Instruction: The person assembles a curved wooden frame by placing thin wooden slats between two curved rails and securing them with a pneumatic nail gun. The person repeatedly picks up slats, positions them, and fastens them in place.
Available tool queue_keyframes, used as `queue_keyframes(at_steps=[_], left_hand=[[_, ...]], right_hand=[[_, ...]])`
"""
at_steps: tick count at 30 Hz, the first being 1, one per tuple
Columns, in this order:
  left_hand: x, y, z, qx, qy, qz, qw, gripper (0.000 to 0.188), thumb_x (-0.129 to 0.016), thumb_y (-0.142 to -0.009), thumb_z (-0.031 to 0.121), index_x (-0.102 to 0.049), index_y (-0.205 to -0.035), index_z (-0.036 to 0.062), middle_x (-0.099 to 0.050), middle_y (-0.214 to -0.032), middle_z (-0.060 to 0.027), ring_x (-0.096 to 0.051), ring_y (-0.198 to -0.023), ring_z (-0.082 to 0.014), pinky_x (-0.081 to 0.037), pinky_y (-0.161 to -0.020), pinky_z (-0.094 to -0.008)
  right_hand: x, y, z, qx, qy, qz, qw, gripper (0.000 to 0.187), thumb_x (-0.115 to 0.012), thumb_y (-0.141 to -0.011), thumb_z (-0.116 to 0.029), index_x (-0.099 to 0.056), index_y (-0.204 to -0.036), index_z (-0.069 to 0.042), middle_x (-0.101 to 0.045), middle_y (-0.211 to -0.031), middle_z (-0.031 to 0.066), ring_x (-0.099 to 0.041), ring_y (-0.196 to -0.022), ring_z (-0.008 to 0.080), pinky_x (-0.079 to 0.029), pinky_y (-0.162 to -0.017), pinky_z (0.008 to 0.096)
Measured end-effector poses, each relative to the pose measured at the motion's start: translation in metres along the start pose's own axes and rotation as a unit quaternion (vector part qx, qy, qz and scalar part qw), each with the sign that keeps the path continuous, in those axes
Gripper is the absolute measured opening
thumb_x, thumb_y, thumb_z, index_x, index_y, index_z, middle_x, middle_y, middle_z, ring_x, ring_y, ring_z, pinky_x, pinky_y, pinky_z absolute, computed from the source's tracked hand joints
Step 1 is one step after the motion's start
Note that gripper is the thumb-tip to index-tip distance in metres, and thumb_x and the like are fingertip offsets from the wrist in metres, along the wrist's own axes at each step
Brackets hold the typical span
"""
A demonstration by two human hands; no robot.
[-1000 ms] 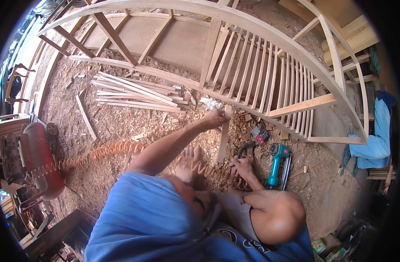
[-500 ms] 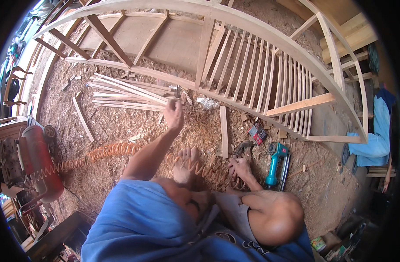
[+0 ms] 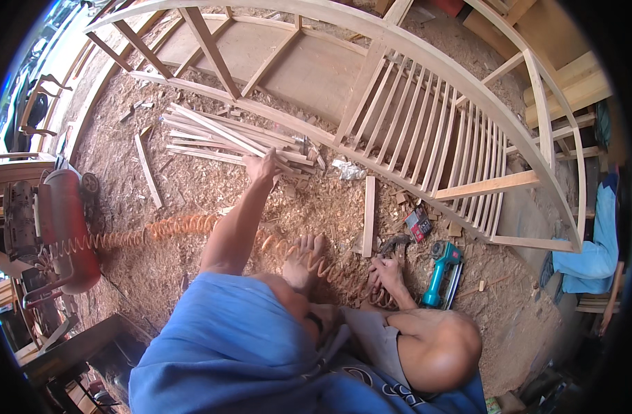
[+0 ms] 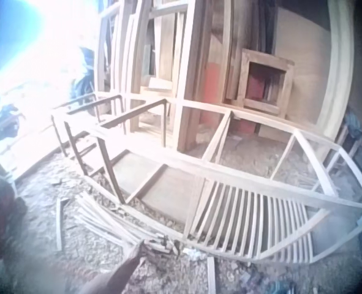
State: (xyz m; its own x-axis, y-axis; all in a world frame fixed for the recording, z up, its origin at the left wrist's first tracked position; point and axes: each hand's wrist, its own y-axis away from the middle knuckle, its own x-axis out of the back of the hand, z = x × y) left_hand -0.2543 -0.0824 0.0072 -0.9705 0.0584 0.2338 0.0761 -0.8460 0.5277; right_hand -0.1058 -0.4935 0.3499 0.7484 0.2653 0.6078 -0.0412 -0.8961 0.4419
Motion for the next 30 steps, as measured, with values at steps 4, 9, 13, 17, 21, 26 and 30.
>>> queue_keyframes(at_steps=[4,9,13,17,21,26,30], left_hand=[[0.018,0.015,-0.006,0.087,0.171,-0.037,0.981,0.046,-0.074,-0.095,0.022,-0.046,-0.127,0.0024,-0.063,-0.110,-0.0170,-0.067,-0.092,-0.0236,-0.063,-0.071,-0.0346],[0.032,0.074,0.019,0.050,0.233,0.025,0.971,0.040,-0.069,-0.099,0.026,-0.049,-0.124,0.0031,-0.063,-0.104,-0.0090,-0.061,-0.095,-0.0172,-0.057,-0.080,-0.0354],[0.030,0.135,0.044,-0.150,0.216,-0.147,0.954,0.020,-0.063,-0.103,0.019,-0.058,-0.117,0.0052,-0.071,-0.103,-0.0099,-0.067,-0.091,-0.0167,-0.058,-0.081,-0.0336],[0.028,0.173,0.030,-0.254,0.148,-0.222,0.930,0.016,-0.059,-0.105,0.017,-0.060,-0.113,0.0035,-0.072,-0.098,-0.0098,-0.069,-0.089,-0.0159,-0.058,-0.081,-0.0329],[0.044,0.180,-0.018,-0.242,0.068,-0.299,0.921,0.017,-0.059,-0.104,0.016,-0.059,-0.112,0.0011,-0.072,-0.095,-0.0090,-0.070,-0.087,-0.0157,-0.056,-0.081,-0.0309],[0.074,0.185,-0.059,-0.078,-0.151,-0.421,0.891,0.014,-0.061,-0.102,0.010,-0.060,-0.113,0.0011,-0.071,-0.095,-0.0069,-0.070,-0.088,-0.0168,-0.057,-0.080,-0.0318],[0.072,0.193,-0.051,-0.145,-0.236,-0.410,0.869,0.018,-0.057,-0.103,0.015,-0.062,-0.110,-0.0008,-0.071,-0.091,-0.0088,-0.068,-0.078,-0.0133,-0.057,-0.069,-0.0314]], right_hand=[[-0.001,-0.001,0.003,0.004,-0.003,-0.008,1.000,0.023,-0.063,-0.083,-0.016,-0.072,-0.104,-0.011,-0.071,-0.098,0.0131,-0.070,-0.089,0.0319,-0.056,-0.078,0.0377],[-0.002,-0.001,0.009,-0.009,-0.003,-0.021,1.000,0.024,-0.062,-0.084,-0.017,-0.071,-0.105,-0.011,-0.070,-0.099,0.0130,-0.069,-0.091,0.0319,-0.056,-0.079,0.0375],[-0.001,0.002,0.014,-0.010,-0.004,-0.024,1.000,0.024,-0.062,-0.084,-0.017,-0.070,-0.106,-0.011,-0.070,-0.100,0.0130,-0.069,-0.092,0.0318,-0.056,-0.080,0.0373],[-0.003,0.008,0.019,-0.012,-0.004,-0.029,1.000,0.025,-0.062,-0.084,-0.017,-0.070,-0.107,-0.011,-0.070,-0.101,0.0129,-0.069,-0.093,0.0317,-0.055,-0.081,0.0372],[-0.005,0.009,0.022,-0.020,-0.007,-0.040,0.999,0.025,-0.061,-0.085,-0.017,-0.069,-0.108,-0.011,-0.069,-0.102,0.0128,-0.069,-0.095,0.0317,-0.055,-0.082,0.0370],[0.003,0.011,0.013,-0.029,0.006,-0.058,0.998,0.026,-0.061,-0.085,-0.017,-0.068,-0.110,-0.011,-0.069,-0.104,0.0127,-0.068,-0.097,0.0316,-0.055,-0.083,0.0368],[0.008,0.012,0.008,-0.048,0.024,-0.084,0.995,0.027,-0.061,-0.085,-0.018,-0.067,-0.111,-0.011,-0.068,-0.105,0.0126,-0.068,-0.098,0.0315,-0.055,-0.084,0.0366]])
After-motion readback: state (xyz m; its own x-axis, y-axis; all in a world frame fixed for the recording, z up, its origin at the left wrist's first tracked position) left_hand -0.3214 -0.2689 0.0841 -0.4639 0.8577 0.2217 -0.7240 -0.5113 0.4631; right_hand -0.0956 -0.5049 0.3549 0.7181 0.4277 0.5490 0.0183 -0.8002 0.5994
